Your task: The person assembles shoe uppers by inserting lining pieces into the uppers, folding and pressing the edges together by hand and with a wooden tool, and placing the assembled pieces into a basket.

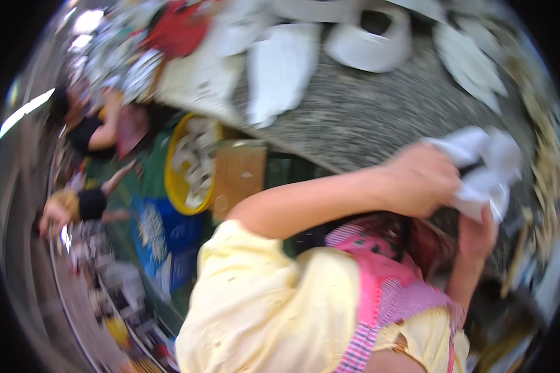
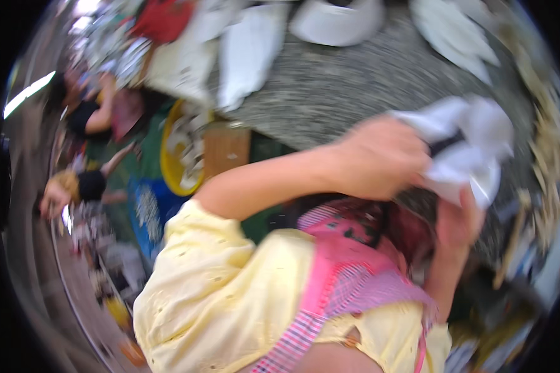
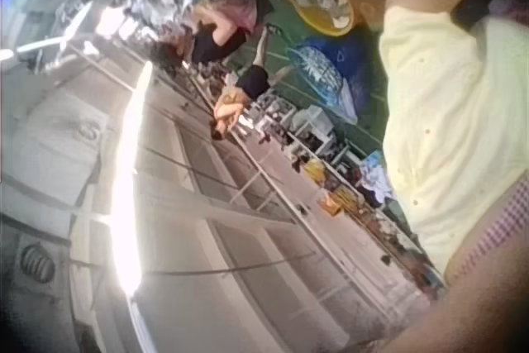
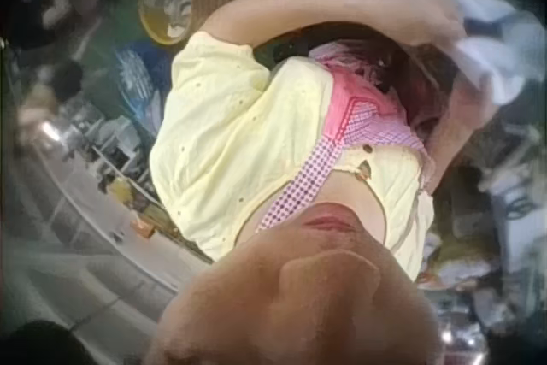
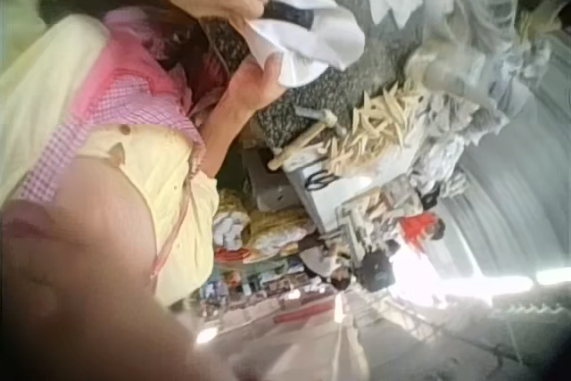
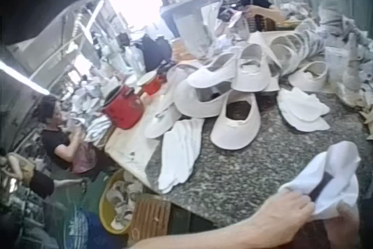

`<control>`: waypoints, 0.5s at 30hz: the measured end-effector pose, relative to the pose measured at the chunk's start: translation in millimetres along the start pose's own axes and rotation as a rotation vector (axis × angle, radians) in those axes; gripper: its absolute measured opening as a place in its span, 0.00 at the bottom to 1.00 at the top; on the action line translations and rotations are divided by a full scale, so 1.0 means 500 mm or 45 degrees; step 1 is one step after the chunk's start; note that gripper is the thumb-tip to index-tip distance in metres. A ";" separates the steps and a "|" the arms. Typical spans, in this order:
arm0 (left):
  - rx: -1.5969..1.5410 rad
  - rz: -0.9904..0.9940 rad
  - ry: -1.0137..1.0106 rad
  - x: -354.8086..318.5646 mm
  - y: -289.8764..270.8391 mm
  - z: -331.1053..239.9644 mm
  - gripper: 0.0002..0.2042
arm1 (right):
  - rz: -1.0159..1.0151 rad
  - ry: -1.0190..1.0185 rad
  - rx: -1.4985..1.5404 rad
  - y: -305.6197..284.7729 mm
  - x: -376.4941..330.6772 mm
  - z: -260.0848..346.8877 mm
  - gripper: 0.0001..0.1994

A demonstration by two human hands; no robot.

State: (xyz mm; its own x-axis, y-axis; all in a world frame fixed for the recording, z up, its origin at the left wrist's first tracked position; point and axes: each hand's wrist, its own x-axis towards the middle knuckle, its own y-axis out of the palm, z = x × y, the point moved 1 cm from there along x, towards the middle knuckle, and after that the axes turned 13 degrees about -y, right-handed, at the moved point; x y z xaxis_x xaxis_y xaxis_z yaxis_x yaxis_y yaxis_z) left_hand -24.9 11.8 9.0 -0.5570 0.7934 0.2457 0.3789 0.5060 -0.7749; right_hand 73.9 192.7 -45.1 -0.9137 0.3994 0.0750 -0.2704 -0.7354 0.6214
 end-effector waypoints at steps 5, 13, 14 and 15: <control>-0.108 -0.225 -0.200 -0.004 0.004 -0.046 0.09 | -0.328 -0.019 -0.151 -0.080 -0.002 -0.002 0.22; -0.930 0.142 -0.428 0.036 0.033 0.022 0.11 | -0.024 -0.374 -0.359 -0.089 0.028 -0.002 0.22; -0.912 0.134 -0.425 0.036 0.036 0.021 0.11 | -0.089 -0.346 -0.407 -0.079 0.031 -0.002 0.22; -0.680 -0.174 -0.335 0.036 0.052 0.014 0.10 | -0.085 -0.356 -0.395 -0.072 0.037 -0.009 0.22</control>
State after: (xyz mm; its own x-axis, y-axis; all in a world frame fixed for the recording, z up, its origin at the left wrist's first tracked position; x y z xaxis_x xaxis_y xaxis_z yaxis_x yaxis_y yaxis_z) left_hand -30.3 36.7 -10.9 -0.7648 0.6335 0.1171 0.5715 0.7510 -0.3307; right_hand 65.3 224.1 -69.6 -0.7852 0.5534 0.2779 -0.4438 -0.8158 0.3707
